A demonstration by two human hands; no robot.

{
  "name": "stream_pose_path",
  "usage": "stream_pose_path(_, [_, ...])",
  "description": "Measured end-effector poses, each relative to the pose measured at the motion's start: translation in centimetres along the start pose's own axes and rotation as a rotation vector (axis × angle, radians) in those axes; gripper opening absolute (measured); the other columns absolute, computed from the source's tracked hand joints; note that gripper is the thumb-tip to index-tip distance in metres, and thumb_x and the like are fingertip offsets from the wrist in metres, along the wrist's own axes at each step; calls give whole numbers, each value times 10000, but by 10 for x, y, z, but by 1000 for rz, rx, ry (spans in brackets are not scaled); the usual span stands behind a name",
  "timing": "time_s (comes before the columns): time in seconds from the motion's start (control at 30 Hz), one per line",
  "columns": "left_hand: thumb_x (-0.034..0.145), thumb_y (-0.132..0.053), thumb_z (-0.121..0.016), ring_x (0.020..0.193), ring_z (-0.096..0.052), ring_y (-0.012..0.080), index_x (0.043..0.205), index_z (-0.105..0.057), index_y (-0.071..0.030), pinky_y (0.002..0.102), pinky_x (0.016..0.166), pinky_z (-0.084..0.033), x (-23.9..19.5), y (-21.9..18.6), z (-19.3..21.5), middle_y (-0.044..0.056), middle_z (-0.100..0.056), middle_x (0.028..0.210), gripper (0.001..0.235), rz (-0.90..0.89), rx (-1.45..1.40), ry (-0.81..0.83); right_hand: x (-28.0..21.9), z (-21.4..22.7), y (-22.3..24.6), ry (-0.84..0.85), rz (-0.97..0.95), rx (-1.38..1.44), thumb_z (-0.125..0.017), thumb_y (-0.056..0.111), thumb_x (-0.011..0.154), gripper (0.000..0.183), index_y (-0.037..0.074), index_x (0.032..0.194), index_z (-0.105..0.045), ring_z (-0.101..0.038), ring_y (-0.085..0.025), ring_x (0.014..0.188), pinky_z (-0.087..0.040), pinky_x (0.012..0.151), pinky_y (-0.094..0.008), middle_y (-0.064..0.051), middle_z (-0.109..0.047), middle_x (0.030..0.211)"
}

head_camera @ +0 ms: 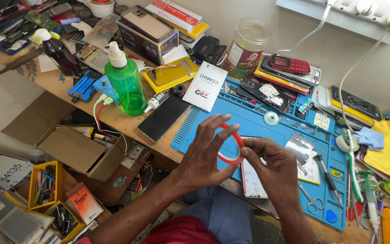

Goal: The person applies red adhesive tape to the edges of a disassembled smartphone frame on a blue mat. They use scissors to cut the tape and a metal tool to press it down, working around the perimeter of the device.

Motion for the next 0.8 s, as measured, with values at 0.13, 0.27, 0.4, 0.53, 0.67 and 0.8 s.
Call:
stream_pose_path(0.13, [825,-254,-829,1495,-353,431,1565,-358,-169,569,1243,-364,0,0,-3,181,-338,1586,881,-2,50,-5,-4,-3,3,-61,69,-16,-779,30,863,223,-12,1082,-769,-716,-97,862,-586,779,-245,-80,-784,972])
stream_pose_path(0.27, [827,-256,-827,1481,-359,435,1566,-360,-158,572,1235,-361,0,-2,-3,195,-336,1578,880,27,68,4,-8,-6,4,-139,152,-77,-784,38,872,195,-11,1059,-765,-717,-87,858,-593,776,-237,-72,-778,970])
stream_pose_path(0.4, [790,-244,-824,1472,-365,442,1584,-330,-136,559,1215,-385,4,-5,1,211,-329,1578,942,49,24,20,-6,-3,3,-165,134,-78,-783,42,886,170,-22,1043,-765,-705,-92,801,-576,715,-233,-75,-780,927])
stream_pose_path(0.53, [713,-221,-801,1406,-400,447,1596,-302,-114,537,1153,-405,4,0,0,231,-344,1550,1020,128,-80,185,6,8,-6,-64,-34,-22,-754,88,902,183,-44,1028,-762,-719,-98,750,-593,686,-233,-93,-780,859])
stream_pose_path(0.67, [763,-255,-715,1458,-405,433,1636,-301,-113,526,1191,-366,3,8,-3,221,-391,1593,977,189,-209,357,22,19,-13,107,-85,75,-737,139,924,216,-59,1009,-757,-696,-111,710,-569,648,-249,-107,-761,807])
stream_pose_path(0.8, [926,-333,-610,1494,-446,412,1595,-376,-115,515,1212,-380,-1,12,-3,216,-451,1625,741,250,-346,394,29,19,-21,162,-94,174,-734,153,916,212,-46,987,-726,-709,-122,710,-558,642,-254,-103,-757,797])
Point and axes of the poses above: each hand's wrist, its own x-axis towards the middle knuckle, its own z-axis out of the back of the hand, y = z × x, the point moved 3 cm from there along x, towards the middle knuckle
